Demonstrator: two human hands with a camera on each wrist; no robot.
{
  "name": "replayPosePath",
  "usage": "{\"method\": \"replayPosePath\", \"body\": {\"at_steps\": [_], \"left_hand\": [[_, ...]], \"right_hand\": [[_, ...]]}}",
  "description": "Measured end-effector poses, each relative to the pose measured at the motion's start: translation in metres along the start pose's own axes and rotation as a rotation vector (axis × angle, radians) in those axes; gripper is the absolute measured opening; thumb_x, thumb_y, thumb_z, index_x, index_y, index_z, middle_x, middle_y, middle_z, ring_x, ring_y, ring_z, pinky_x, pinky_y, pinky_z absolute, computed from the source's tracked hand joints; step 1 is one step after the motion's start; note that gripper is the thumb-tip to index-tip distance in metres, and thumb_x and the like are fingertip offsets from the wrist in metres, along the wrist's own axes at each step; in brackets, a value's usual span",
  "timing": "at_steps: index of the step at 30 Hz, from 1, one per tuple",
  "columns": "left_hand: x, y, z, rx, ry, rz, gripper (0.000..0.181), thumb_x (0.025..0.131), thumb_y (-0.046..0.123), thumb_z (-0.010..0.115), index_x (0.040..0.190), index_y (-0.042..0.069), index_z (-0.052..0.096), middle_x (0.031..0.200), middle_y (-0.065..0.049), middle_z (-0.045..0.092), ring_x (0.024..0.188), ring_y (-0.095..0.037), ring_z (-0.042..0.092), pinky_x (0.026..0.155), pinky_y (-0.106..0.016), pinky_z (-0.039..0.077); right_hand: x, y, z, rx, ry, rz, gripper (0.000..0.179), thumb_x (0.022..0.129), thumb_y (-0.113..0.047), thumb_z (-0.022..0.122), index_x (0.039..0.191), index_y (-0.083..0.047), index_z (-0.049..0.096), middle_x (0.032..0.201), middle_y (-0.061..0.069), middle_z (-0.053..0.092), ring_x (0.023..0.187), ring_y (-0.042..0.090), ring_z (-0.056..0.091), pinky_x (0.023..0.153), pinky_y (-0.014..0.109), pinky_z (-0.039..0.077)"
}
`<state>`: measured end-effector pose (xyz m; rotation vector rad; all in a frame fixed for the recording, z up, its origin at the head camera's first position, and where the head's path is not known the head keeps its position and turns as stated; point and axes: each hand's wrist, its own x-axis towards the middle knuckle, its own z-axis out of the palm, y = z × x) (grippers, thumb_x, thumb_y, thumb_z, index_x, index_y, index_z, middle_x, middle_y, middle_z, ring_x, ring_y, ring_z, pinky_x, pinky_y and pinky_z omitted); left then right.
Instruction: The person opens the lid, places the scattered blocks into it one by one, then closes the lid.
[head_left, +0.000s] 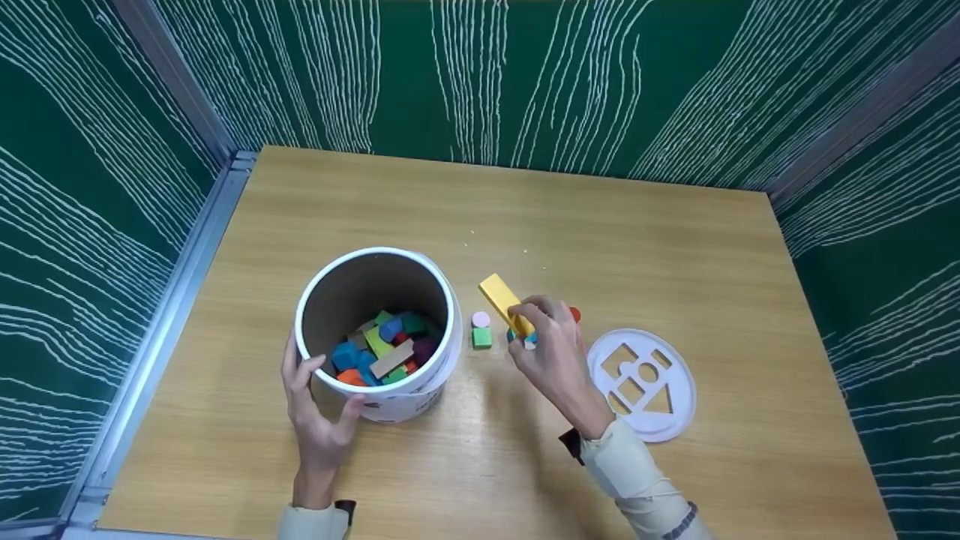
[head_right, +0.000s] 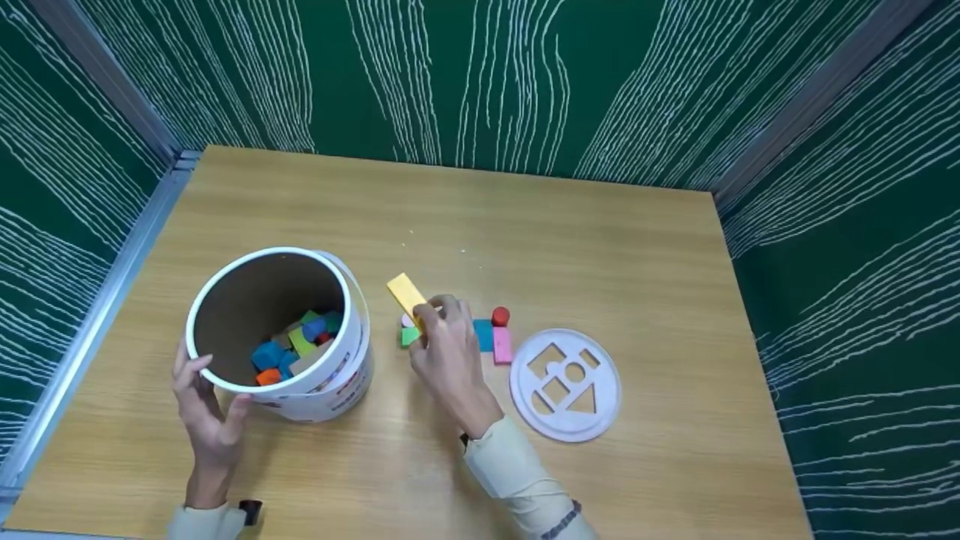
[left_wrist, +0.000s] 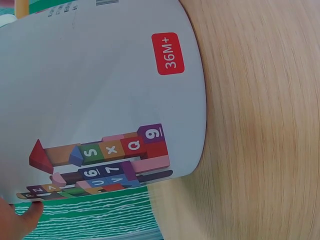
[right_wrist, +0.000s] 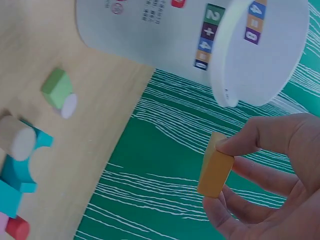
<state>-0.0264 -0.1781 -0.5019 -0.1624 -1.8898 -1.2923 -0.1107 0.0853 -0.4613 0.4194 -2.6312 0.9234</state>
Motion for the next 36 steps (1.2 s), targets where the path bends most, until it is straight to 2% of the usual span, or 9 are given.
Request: {"method": "replayPosePath", "body": {"at_steps": [8, 10, 17, 23, 29, 36], "left_hand": [[0.001, 0.000, 0.001, 0.004, 0.005, 0.003, 0.067, 0.085, 0.047, 0.063, 0.113, -0.010, 0.041, 0.137, -0.041, 0.028, 0.133, -0.031, 0.030, 0.109, -0.033, 0.031], [0.001, 0.000, 0.001, 0.008, 0.003, 0.004, 0.067, 0.085, 0.047, 0.063, 0.113, -0.010, 0.041, 0.137, -0.041, 0.028, 0.133, -0.031, 0.030, 0.109, -0.032, 0.031], [0.000, -0.001, -0.001, -0.004, 0.004, 0.010, 0.066, 0.085, 0.045, 0.064, 0.114, -0.010, 0.041, 0.138, -0.040, 0.027, 0.133, -0.035, 0.028, 0.108, -0.040, 0.033], [0.001, -0.001, 0.000, -0.005, 0.005, 0.017, 0.066, 0.086, 0.045, 0.063, 0.114, -0.010, 0.041, 0.138, -0.040, 0.026, 0.133, -0.034, 0.028, 0.109, -0.035, 0.031], [0.000, -0.001, -0.001, 0.007, -0.006, 0.005, 0.067, 0.087, 0.045, 0.063, 0.114, -0.012, 0.041, 0.140, -0.039, 0.026, 0.134, -0.034, 0.028, 0.109, -0.036, 0.031], [0.000, 0.000, -0.002, 0.031, -0.021, -0.016, 0.066, 0.088, 0.046, 0.062, 0.115, -0.011, 0.040, 0.140, -0.038, 0.026, 0.134, -0.030, 0.029, 0.109, -0.031, 0.030]], "right_hand": [[0.006, -0.015, -0.015, 0.070, -0.012, -0.010, 0.030, 0.070, 0.002, 0.074, 0.099, -0.004, 0.071, 0.109, 0.012, 0.060, 0.097, 0.026, 0.054, 0.081, 0.039, 0.054], [0.008, -0.019, -0.017, 0.083, -0.004, -0.035, 0.031, 0.069, 0.002, 0.074, 0.099, -0.004, 0.071, 0.109, 0.012, 0.060, 0.097, 0.025, 0.053, 0.080, 0.038, 0.055], [0.017, -0.032, -0.019, 0.106, 0.037, -0.174, 0.028, 0.068, 0.006, 0.068, 0.094, -0.001, 0.070, 0.102, 0.011, 0.061, 0.094, 0.023, 0.054, 0.073, 0.033, 0.054], [0.022, -0.046, -0.019, 0.143, 0.013, -0.242, 0.027, 0.067, 0.008, 0.067, 0.092, -0.001, 0.069, 0.102, 0.011, 0.060, 0.093, 0.022, 0.052, 0.072, 0.031, 0.053], [0.026, -0.061, -0.020, 0.162, -0.059, -0.276, 0.028, 0.068, 0.007, 0.072, 0.094, -0.002, 0.068, 0.105, 0.010, 0.058, 0.095, 0.021, 0.050, 0.077, 0.027, 0.053], [0.029, -0.074, -0.018, 0.145, -0.171, -0.261, 0.034, 0.066, 0.006, 0.076, 0.097, -0.005, 0.068, 0.107, 0.007, 0.057, 0.101, 0.019, 0.049, 0.082, 0.023, 0.051]]}}
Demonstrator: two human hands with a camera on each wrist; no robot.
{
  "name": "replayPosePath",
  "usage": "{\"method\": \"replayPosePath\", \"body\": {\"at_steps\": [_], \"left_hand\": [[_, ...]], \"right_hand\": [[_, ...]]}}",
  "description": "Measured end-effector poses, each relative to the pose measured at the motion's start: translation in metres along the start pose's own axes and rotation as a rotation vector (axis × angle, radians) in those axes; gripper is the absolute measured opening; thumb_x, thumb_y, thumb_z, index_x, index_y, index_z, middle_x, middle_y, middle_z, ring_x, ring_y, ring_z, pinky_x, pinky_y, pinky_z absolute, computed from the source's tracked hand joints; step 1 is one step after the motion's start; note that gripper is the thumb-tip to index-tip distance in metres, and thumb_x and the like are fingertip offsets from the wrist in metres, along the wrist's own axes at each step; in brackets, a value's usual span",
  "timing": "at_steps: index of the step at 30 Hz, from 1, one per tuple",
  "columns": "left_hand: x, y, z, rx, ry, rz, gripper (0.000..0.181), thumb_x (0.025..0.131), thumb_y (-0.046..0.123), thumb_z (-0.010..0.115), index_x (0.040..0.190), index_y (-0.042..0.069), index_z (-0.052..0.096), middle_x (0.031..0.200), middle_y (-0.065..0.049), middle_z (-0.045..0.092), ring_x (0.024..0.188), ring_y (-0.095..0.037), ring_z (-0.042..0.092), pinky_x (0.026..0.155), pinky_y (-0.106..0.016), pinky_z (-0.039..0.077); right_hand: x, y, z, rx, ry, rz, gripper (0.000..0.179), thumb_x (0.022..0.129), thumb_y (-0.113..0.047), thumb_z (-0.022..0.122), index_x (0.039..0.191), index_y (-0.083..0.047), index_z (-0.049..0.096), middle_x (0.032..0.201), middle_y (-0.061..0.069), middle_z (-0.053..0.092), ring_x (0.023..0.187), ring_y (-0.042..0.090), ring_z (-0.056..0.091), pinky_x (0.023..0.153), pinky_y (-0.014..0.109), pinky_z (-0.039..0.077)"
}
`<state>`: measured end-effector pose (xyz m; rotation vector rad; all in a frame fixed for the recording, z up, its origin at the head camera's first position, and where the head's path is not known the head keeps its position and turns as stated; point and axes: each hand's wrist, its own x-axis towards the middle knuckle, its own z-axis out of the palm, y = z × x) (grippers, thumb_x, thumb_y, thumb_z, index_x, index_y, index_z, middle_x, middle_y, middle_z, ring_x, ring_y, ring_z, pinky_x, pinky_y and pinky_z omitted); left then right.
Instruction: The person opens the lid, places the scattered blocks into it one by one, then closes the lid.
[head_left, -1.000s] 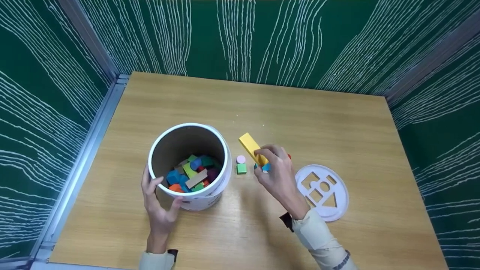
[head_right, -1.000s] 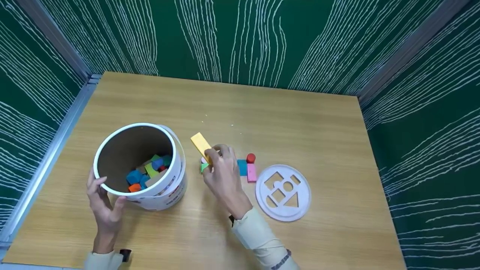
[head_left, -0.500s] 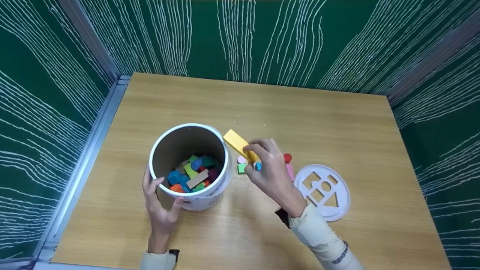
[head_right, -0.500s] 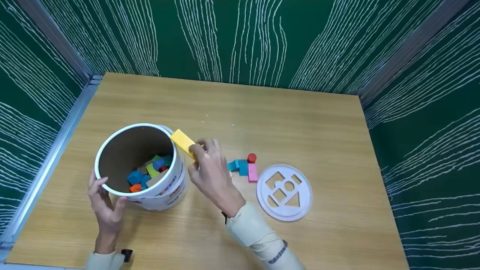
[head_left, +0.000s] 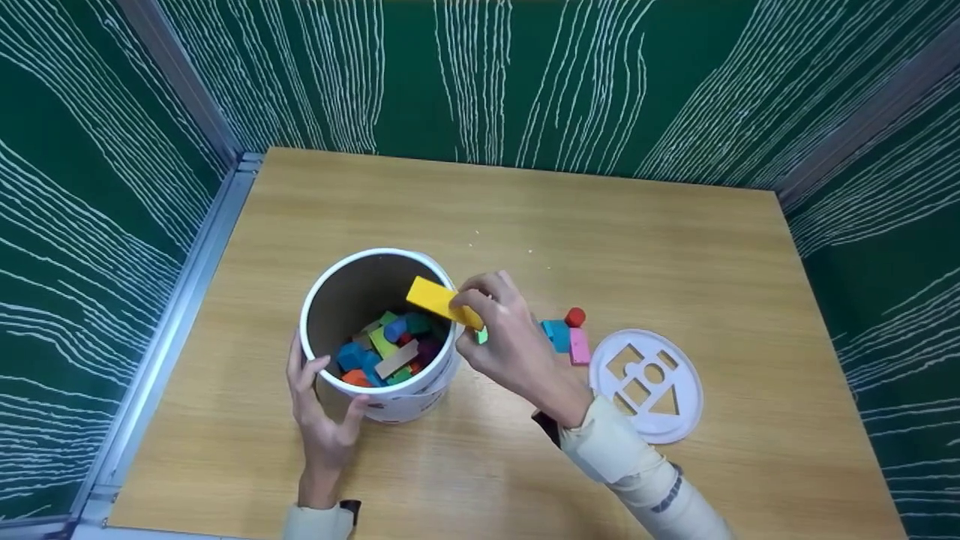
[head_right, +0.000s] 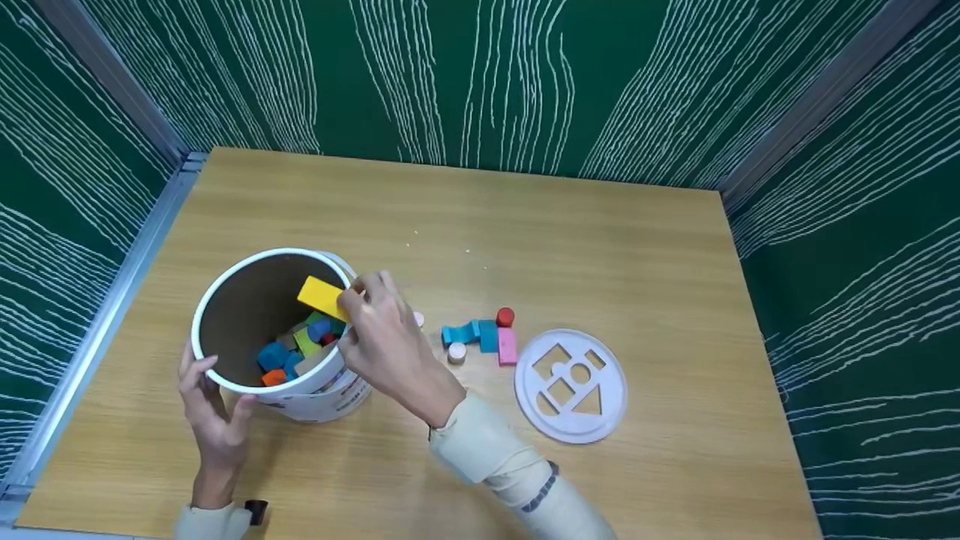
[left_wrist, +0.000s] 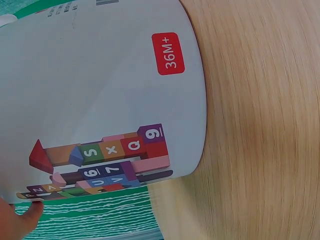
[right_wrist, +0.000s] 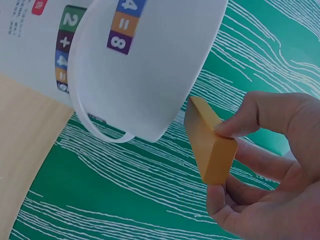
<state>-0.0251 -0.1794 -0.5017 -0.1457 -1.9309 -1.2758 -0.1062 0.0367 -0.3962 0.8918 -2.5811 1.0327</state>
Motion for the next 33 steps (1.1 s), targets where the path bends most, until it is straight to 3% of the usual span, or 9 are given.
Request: {"method": "replayPosePath", "body": {"at_steps": [11, 17, 23, 33], "left_hand": [[0.000, -0.001, 0.000, -0.014, 0.000, 0.008, 0.063, 0.086, 0.044, 0.062, 0.115, -0.009, 0.041, 0.140, -0.039, 0.025, 0.134, -0.032, 0.028, 0.109, -0.036, 0.032], [0.000, -0.001, 0.000, -0.014, -0.005, -0.005, 0.063, 0.086, 0.043, 0.063, 0.115, -0.009, 0.040, 0.140, -0.038, 0.025, 0.134, -0.030, 0.028, 0.109, -0.031, 0.030], [0.000, 0.002, 0.000, 0.002, -0.005, -0.015, 0.066, 0.087, 0.046, 0.061, 0.116, -0.009, 0.040, 0.140, -0.039, 0.025, 0.135, -0.029, 0.027, 0.110, -0.030, 0.028], [0.001, 0.002, 0.000, 0.015, -0.006, -0.013, 0.067, 0.087, 0.048, 0.060, 0.115, -0.010, 0.040, 0.140, -0.039, 0.025, 0.135, -0.028, 0.028, 0.110, -0.030, 0.028]], "right_hand": [[0.007, -0.004, 0.009, -0.019, -0.061, -0.047, 0.026, 0.069, 0.004, 0.074, 0.094, -0.003, 0.069, 0.106, 0.009, 0.060, 0.097, 0.019, 0.048, 0.079, 0.021, 0.052], [0.012, -0.003, 0.014, 0.017, -0.095, -0.051, 0.021, 0.071, 0.000, 0.074, 0.092, -0.004, 0.070, 0.105, 0.007, 0.061, 0.097, 0.017, 0.049, 0.077, 0.019, 0.051], [0.018, -0.002, 0.022, 0.039, -0.110, -0.083, 0.013, 0.072, -0.002, 0.075, 0.085, -0.002, 0.070, 0.108, 0.009, 0.061, 0.099, 0.019, 0.052, 0.080, 0.025, 0.053], [0.027, -0.006, 0.030, 0.016, -0.177, -0.123, 0.017, 0.076, -0.002, 0.073, 0.093, -0.001, 0.070, 0.113, 0.012, 0.060, 0.103, 0.023, 0.056, 0.081, 0.029, 0.053]]}}
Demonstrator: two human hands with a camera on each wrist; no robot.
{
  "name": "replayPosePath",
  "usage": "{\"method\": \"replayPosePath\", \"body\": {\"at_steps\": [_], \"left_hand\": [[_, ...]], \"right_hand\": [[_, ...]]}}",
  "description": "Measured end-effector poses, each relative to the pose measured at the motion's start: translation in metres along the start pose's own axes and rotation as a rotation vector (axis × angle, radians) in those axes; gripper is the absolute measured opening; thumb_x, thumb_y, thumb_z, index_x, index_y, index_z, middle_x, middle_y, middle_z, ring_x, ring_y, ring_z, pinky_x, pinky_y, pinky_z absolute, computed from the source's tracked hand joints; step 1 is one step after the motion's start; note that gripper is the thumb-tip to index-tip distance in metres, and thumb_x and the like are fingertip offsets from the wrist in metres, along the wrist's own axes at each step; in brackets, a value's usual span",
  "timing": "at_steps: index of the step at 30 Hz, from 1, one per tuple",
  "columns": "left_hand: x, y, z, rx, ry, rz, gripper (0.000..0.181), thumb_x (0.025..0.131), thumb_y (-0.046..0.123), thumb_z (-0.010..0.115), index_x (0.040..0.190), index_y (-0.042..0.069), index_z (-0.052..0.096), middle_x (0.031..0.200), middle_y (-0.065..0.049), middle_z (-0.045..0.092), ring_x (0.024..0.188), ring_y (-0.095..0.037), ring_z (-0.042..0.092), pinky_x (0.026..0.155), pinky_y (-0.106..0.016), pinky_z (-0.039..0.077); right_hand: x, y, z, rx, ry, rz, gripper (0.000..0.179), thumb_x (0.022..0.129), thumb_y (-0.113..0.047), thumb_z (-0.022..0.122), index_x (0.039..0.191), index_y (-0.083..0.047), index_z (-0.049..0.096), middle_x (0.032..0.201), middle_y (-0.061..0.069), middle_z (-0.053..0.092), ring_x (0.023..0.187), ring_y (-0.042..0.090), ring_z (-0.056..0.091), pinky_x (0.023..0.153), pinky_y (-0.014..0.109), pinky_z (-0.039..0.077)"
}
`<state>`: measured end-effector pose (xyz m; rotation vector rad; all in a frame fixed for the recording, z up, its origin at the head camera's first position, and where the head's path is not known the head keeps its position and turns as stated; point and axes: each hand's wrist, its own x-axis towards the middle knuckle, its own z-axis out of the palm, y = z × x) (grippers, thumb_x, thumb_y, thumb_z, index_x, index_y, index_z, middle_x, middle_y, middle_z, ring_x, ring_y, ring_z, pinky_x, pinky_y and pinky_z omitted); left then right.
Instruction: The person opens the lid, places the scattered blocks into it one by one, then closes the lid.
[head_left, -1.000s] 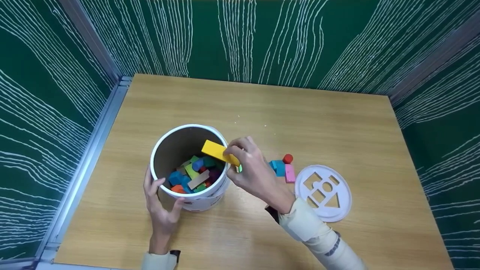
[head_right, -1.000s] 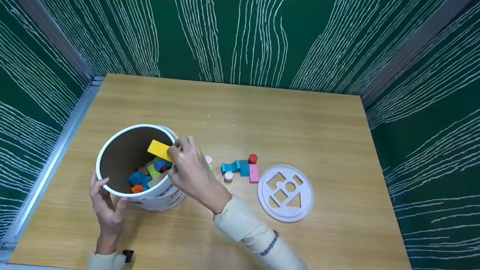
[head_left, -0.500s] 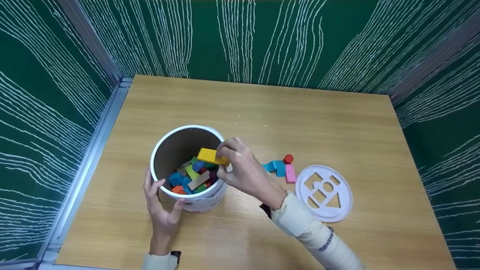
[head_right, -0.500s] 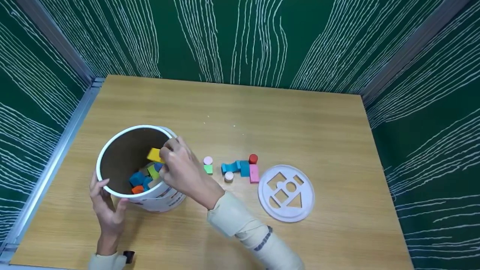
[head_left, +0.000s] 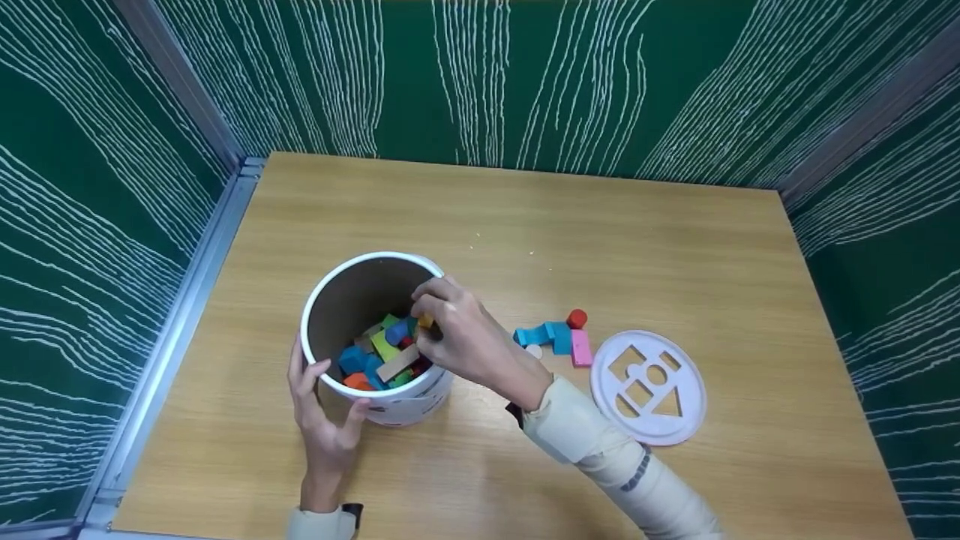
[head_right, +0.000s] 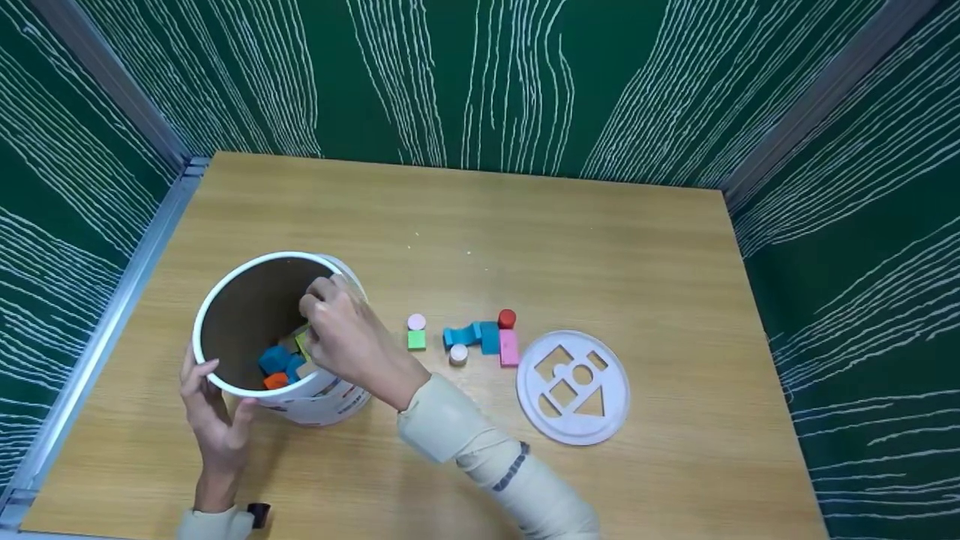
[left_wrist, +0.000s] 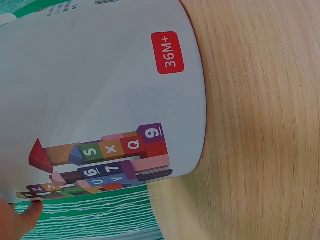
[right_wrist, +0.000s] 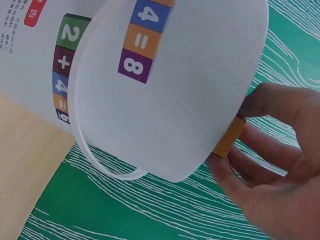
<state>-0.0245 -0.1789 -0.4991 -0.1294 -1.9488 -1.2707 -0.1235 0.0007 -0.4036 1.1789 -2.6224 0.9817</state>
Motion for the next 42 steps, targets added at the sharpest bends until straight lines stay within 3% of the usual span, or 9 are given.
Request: {"method": "replayPosePath", "body": {"at_steps": [14, 21, 34, 42], "left_hand": [[-0.001, -0.005, 0.001, -0.033, 0.000, 0.019, 0.065, 0.088, 0.042, 0.062, 0.116, -0.012, 0.040, 0.141, -0.038, 0.024, 0.135, -0.032, 0.027, 0.110, -0.036, 0.030], [-0.002, -0.003, 0.002, -0.021, 0.009, 0.010, 0.067, 0.088, 0.046, 0.061, 0.116, -0.011, 0.040, 0.140, -0.039, 0.025, 0.135, -0.029, 0.027, 0.110, -0.030, 0.028], [-0.001, -0.001, -0.001, -0.031, 0.020, -0.002, 0.067, 0.086, 0.043, 0.064, 0.116, -0.012, 0.041, 0.142, -0.037, 0.026, 0.134, -0.029, 0.028, 0.109, -0.029, 0.029], [-0.002, 0.001, 0.002, -0.041, 0.029, -0.015, 0.065, 0.085, 0.039, 0.066, 0.116, -0.013, 0.040, 0.142, -0.036, 0.026, 0.134, -0.027, 0.028, 0.109, -0.028, 0.029]], "right_hand": [[0.010, -0.004, 0.012, -0.052, -0.119, 0.038, 0.021, 0.081, -0.004, 0.073, 0.101, -0.002, 0.071, 0.115, 0.012, 0.061, 0.103, 0.022, 0.056, 0.081, 0.029, 0.053], [0.010, -0.004, 0.017, -0.052, -0.164, 0.082, 0.024, 0.084, -0.006, 0.070, 0.108, -0.005, 0.069, 0.118, 0.011, 0.060, 0.104, 0.021, 0.054, 0.084, 0.028, 0.052], [-0.002, 0.002, 0.001, -0.084, -0.028, -0.017, 0.016, 0.081, -0.007, 0.072, 0.096, -0.006, 0.071, 0.104, 0.007, 0.062, 0.092, 0.018, 0.056, 0.081, 0.023, 0.052], [-0.018, 0.012, -0.015, -0.104, 0.039, 0.017, 0.013, 0.081, -0.008, 0.072, 0.094, -0.008, 0.070, 0.106, 0.008, 0.062, 0.094, 0.020, 0.056, 0.081, 0.025, 0.053]]}}
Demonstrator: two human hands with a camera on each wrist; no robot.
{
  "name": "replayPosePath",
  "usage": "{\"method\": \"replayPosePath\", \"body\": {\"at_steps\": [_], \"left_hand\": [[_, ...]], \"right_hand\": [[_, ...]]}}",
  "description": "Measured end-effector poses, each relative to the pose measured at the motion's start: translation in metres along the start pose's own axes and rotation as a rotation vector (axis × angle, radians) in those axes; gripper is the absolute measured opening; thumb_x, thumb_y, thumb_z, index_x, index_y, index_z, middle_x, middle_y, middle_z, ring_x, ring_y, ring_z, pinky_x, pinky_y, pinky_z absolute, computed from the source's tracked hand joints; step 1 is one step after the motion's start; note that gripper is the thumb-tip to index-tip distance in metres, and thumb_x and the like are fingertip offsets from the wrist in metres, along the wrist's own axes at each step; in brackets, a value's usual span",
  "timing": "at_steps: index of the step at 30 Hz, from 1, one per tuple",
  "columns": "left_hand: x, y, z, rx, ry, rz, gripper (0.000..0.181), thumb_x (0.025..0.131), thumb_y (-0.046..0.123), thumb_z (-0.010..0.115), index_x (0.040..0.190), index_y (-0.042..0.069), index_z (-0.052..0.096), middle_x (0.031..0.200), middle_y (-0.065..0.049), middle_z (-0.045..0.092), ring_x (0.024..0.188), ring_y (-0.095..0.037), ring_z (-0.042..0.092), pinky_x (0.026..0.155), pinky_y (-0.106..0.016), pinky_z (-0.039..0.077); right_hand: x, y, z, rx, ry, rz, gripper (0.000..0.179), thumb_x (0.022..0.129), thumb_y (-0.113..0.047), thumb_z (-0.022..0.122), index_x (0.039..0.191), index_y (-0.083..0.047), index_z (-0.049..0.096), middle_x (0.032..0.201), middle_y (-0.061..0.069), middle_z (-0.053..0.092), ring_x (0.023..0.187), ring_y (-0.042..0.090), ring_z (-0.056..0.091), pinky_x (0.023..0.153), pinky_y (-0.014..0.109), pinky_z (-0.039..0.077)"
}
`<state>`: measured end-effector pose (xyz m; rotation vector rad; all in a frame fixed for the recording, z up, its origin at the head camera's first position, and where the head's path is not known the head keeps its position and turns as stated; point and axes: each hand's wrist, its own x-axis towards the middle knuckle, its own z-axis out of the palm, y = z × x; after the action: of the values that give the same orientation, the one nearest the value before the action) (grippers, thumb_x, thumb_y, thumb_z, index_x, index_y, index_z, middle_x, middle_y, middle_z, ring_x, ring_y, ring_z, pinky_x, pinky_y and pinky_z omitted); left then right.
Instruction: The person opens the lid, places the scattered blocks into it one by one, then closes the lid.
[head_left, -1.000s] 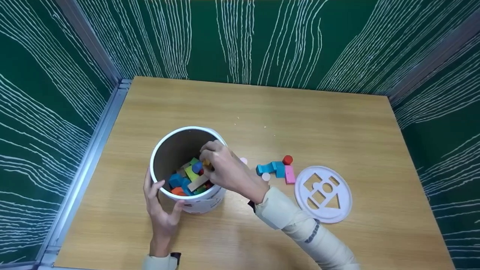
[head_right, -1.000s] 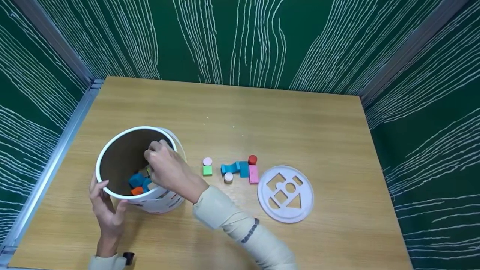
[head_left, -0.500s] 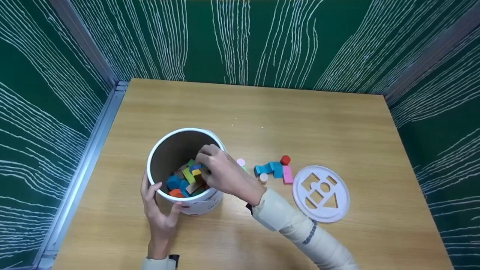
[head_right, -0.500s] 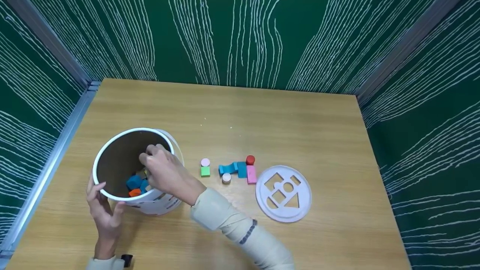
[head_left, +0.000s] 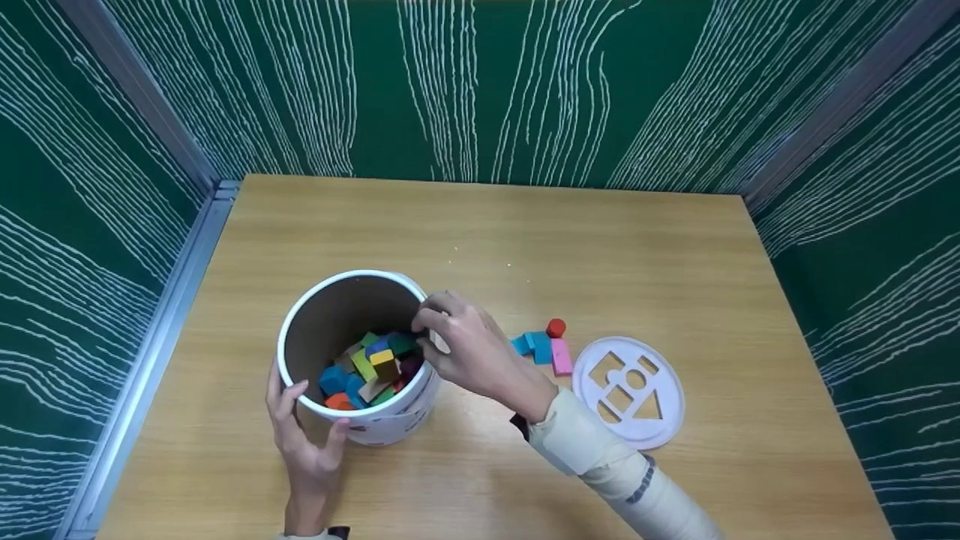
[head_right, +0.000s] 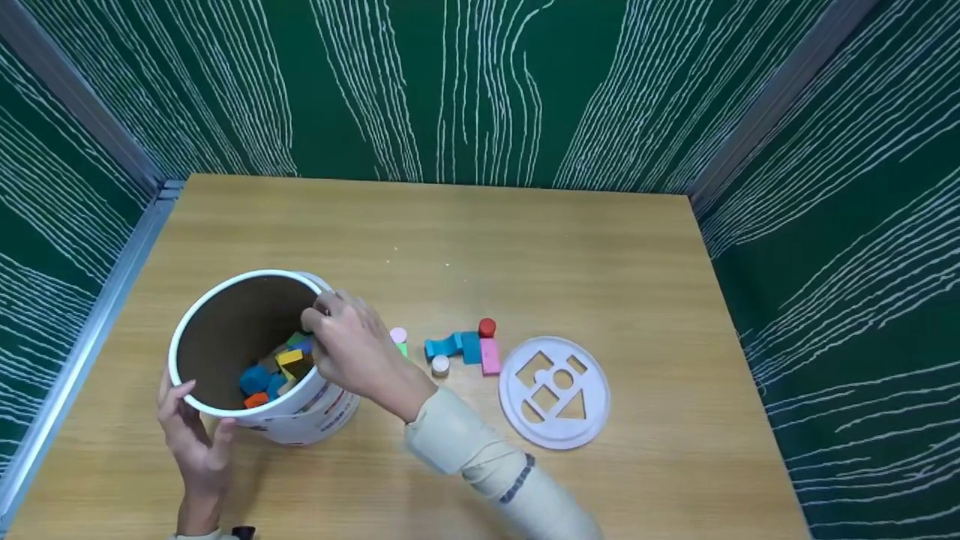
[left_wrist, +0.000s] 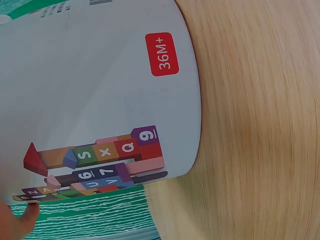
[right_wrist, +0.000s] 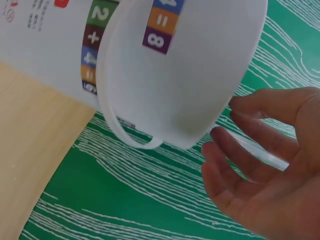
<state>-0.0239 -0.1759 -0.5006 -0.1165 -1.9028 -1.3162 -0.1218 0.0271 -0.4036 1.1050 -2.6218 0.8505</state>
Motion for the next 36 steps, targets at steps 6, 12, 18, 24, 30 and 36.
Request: {"method": "replayPosePath", "body": {"at_steps": [6, 12, 18, 24, 30, 36], "left_hand": [[-0.003, -0.002, 0.000, -0.002, 0.002, 0.002, 0.067, 0.085, 0.042, 0.065, 0.116, -0.012, 0.040, 0.143, -0.035, 0.026, 0.134, -0.028, 0.029, 0.109, -0.029, 0.029], [-0.003, -0.003, 0.001, -0.001, 0.011, 0.014, 0.068, 0.085, 0.043, 0.065, 0.115, -0.014, 0.040, 0.142, -0.036, 0.026, 0.134, -0.029, 0.029, 0.110, -0.030, 0.029], [-0.003, -0.003, 0.000, 0.010, 0.017, 0.030, 0.068, 0.086, 0.045, 0.063, 0.115, -0.013, 0.041, 0.141, -0.038, 0.026, 0.134, -0.028, 0.029, 0.110, -0.031, 0.027], [-0.001, -0.005, 0.000, -0.007, 0.011, 0.050, 0.069, 0.086, 0.046, 0.063, 0.113, -0.013, 0.040, 0.141, -0.037, 0.026, 0.131, -0.039, 0.029, 0.110, -0.037, 0.029], [0.000, -0.006, 0.000, -0.010, 0.004, 0.045, 0.069, 0.085, 0.046, 0.064, 0.114, -0.012, 0.041, 0.141, -0.037, 0.026, 0.133, -0.035, 0.029, 0.110, -0.036, 0.028], [0.001, -0.006, 0.001, -0.013, 0.008, 0.049, 0.069, 0.085, 0.046, 0.063, 0.113, -0.013, 0.041, 0.141, -0.038, 0.026, 0.135, -0.031, 0.028, 0.111, -0.034, 0.027]], "right_hand": [[-0.012, 0.008, -0.003, -0.002, 0.025, 0.039, 0.016, 0.080, -0.008, 0.073, 0.096, -0.009, 0.070, 0.106, 0.006, 0.062, 0.095, 0.019, 0.056, 0.080, 0.025, 0.053], [-0.023, 0.020, -0.002, 0.019, 0.067, 0.061, 0.018, 0.078, -0.005, 0.074, 0.096, -0.008, 0.069, 0.102, 0.005, 0.062, 0.092, 0.018, 0.058, 0.078, 0.026, 0.053], [-0.032, 0.036, 0.002, -0.007, 0.070, 0.092, 0.018, 0.078, -0.004, 0.073, 0.094, -0.008, 0.068, 0.099, 0.006, 0.061, 0.087, 0.019, 0.058, 0.073, 0.029, 0.053], [-0.043, 0.051, 0.008, -0.059, 0.068, 0.166, 0.021, 0.075, -0.003, 0.075, 0.094, -0.008, 0.067, 0.100, 0.008, 0.061, 0.079, 0.019, 0.058, 0.063, 0.028, 0.052], [-0.052, 0.064, 0.013, -0.019, 0.082, 0.232, 0.024, 0.073, -0.002, 0.077, 0.095, -0.007, 0.069, 0.099, 0.008, 0.060, 0.084, 0.021, 0.058, 0.067, 0.030, 0.053], [-0.063, 0.074, 0.020, -0.016, 0.086, 0.287, 0.023, 0.073, -0.004, 0.078, 0.094, -0.006, 0.069, 0.098, 0.008, 0.061, 0.083, 0.022, 0.058, 0.069, 0.031, 0.053]]}}
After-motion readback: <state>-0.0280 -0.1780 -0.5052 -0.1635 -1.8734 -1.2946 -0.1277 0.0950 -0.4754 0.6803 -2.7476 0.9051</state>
